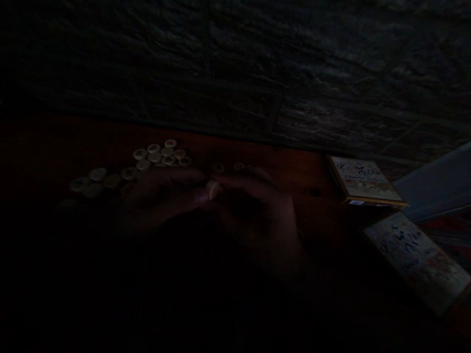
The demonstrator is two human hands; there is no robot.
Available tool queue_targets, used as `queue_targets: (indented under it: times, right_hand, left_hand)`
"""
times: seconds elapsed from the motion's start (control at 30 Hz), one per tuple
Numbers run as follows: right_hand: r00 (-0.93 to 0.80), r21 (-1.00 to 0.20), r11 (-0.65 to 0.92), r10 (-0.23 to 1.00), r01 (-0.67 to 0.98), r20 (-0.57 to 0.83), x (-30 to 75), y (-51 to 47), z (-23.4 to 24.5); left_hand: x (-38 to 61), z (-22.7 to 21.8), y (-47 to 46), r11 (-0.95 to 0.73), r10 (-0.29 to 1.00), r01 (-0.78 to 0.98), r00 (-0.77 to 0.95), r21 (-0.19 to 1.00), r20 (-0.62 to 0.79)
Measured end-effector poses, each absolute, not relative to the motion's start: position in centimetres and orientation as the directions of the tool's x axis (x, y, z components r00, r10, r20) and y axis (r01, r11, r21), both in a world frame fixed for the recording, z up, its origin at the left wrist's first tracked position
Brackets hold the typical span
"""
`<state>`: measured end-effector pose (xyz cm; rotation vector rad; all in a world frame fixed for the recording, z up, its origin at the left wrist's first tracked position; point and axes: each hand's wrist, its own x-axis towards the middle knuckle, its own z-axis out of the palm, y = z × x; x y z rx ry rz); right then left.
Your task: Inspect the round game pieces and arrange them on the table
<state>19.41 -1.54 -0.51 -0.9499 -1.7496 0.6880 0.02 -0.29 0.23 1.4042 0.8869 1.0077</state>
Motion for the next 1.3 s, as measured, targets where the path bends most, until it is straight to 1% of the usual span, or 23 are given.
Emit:
queue_targets:
  times: [0.17, 0.37, 0.63, 0.8, 0.9, 1.07, 1.2, 1.3]
  right_hand:
    - [-0.207, -0.806, 0.527, 0.849, 0.269, 0.486, 19.21, -1.58, -0.32]
    - [-0.218, -0.797, 0.524, 0.851, 0.300, 0.477, 19.33, -1.47, -0.26]
    - [-0.217, -0.786, 0.554, 0.832, 0.273, 0.511, 19.30, -1.55, -0.44]
    - [-0.219, -0.800, 0.534, 0.844, 0.274, 0.489, 19.29, -1.52, -0.39]
    - [-0.230, -0.806, 0.530, 0.846, 0.264, 0.481, 19.37, -1.44, -0.42]
    - [-0.219, -0.785, 0.552, 0.833, 0.281, 0.508, 19.45, -1.45, -0.50]
    - [-0.213, -0.795, 0.546, 0.837, 0.263, 0.504, 19.31, -1.61, -0.49]
    - [-0.214, -0.798, 0.550, 0.834, 0.245, 0.509, 19.26, -1.61, -0.47]
  left_hand:
    - [0.12, 0.37, -0.32, -0.081, 0.931, -0.036, 0.354, 0.996, 0.088]
    - [-0.23, 0.07, -0.35, -0.090, 0.933, -0.002, 0.349, 0.996, 0.085]
    - [0.17, 0.65, -0.55, -0.058, 0.936, -0.022, 0.346, 0.998, 0.062]
    - [0.00, 0.40, -0.51, -0.098, 0.937, 0.040, 0.341, 0.994, 0.079]
    - [-0.21, 0.35, -0.47, -0.090, 0.940, 0.080, 0.337, 0.993, 0.058]
    - [-0.08, 0.52, -0.44, -0.065, 0.932, 0.026, 0.358, 0.998, 0.052]
    - [0.27, 0.69, -0.60, -0.029, 0.936, -0.046, 0.350, 0.999, 0.044]
    - [0.33, 0.72, -0.73, 0.000, 0.938, -0.047, 0.346, 0.999, 0.016]
